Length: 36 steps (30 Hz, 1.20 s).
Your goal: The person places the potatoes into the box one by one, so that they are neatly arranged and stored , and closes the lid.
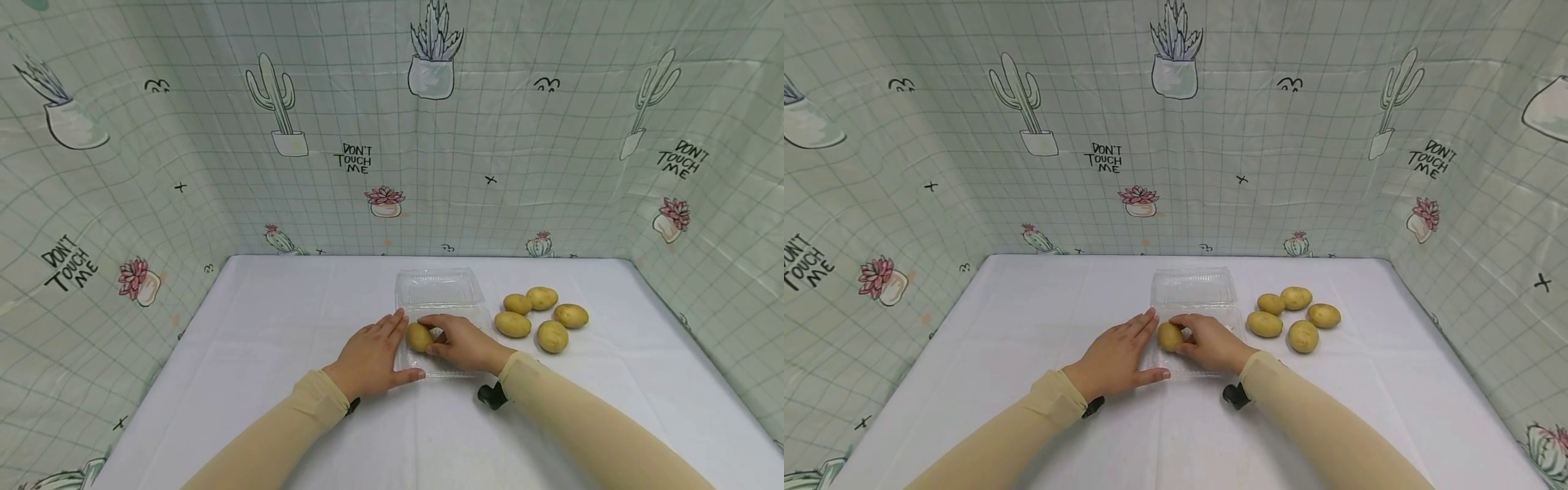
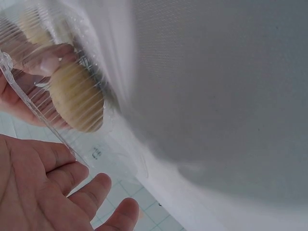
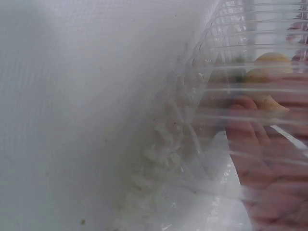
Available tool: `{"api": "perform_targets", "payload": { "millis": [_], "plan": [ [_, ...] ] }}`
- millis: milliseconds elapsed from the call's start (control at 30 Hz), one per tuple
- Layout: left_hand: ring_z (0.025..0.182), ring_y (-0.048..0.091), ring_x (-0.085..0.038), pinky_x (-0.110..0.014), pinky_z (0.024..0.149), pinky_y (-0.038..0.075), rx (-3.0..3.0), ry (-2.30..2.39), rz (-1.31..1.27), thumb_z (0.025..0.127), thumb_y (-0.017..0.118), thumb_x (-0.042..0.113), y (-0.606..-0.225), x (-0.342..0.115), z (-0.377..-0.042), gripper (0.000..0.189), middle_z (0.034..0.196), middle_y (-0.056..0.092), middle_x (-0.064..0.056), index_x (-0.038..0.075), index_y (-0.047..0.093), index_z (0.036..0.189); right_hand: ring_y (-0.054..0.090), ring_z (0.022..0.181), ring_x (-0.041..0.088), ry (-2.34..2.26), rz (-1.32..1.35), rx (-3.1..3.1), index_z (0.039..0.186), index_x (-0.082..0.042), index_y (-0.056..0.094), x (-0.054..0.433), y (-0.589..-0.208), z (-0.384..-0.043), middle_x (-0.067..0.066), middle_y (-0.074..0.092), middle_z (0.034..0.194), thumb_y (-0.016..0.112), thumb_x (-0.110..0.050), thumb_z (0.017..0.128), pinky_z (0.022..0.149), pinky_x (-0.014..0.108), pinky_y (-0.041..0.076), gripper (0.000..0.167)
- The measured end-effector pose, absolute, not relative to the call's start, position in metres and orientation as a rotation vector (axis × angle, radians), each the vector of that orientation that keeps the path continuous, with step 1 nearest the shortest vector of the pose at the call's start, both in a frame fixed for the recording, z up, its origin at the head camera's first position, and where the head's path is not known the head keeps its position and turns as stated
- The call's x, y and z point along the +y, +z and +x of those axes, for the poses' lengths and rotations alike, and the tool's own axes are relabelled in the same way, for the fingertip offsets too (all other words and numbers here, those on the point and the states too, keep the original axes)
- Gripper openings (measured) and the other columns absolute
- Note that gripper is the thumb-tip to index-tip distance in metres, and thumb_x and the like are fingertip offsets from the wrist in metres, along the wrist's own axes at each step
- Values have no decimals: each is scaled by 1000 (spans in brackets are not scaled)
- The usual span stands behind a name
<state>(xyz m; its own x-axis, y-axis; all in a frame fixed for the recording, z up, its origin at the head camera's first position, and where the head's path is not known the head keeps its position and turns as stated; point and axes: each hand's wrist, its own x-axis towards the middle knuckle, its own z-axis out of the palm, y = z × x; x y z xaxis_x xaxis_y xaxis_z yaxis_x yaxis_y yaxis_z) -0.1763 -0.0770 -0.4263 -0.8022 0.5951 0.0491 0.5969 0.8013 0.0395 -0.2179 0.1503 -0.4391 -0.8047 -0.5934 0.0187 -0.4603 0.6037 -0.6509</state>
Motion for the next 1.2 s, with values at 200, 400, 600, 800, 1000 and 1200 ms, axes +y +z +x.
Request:
{"api": "perform_targets", "payload": {
  "millis": [200, 400, 600, 800, 1000, 1200],
  "plan": [
    [144, 32, -28, -43, 111, 35, -2963, -77, -974, 92, 42, 76, -425, -76, -176, 100, 161, 25, -14, 0, 31, 155, 66, 97, 16, -985, -887, 2631, 140, 0, 53, 151, -439, -219, 13, 58, 136, 72, -8, 92, 86, 34, 54, 53],
    [143, 35, -29, -43, 109, 38, -2935, -96, -985, 92, 45, 74, -425, -77, -176, 99, 160, 28, -16, -2, 33, 153, 66, 96, 16, -987, -895, 2628, 140, 0, 53, 152, -439, -218, 13, 58, 135, 72, -7, 92, 86, 33, 54, 52],
    [143, 35, -30, -44, 108, 39, -2923, -129, -993, 92, 47, 73, -424, -77, -175, 98, 159, 29, -16, -2, 35, 153, 65, 95, 14, -982, -896, 2627, 141, 0, 52, 153, -438, -218, 11, 59, 134, 72, -7, 92, 86, 33, 54, 54],
    [143, 34, -30, -44, 109, 37, -2944, -136, -986, 92, 47, 74, -423, -77, -175, 98, 160, 28, -16, -1, 34, 153, 66, 93, 13, -962, -918, 2640, 142, 0, 51, 157, -437, -217, 13, 60, 133, 73, -9, 92, 85, 32, 54, 55],
    [143, 34, -29, -44, 109, 38, -2947, -125, -979, 91, 46, 75, -425, -77, -176, 99, 160, 27, -15, -1, 34, 154, 66, 91, 12, -915, -925, 2677, 142, -1, 51, 162, -431, -215, 17, 60, 130, 72, -9, 93, 81, 33, 55, 54],
    [142, 36, -29, -43, 108, 39, -2932, -120, -974, 90, 47, 75, -426, -77, -176, 99, 160, 29, -15, -1, 35, 153, 66, 89, 11, -911, -948, 2711, 144, -3, 50, 172, -417, -211, 18, 60, 131, 72, -8, 92, 77, 30, 55, 56]
  ]
}}
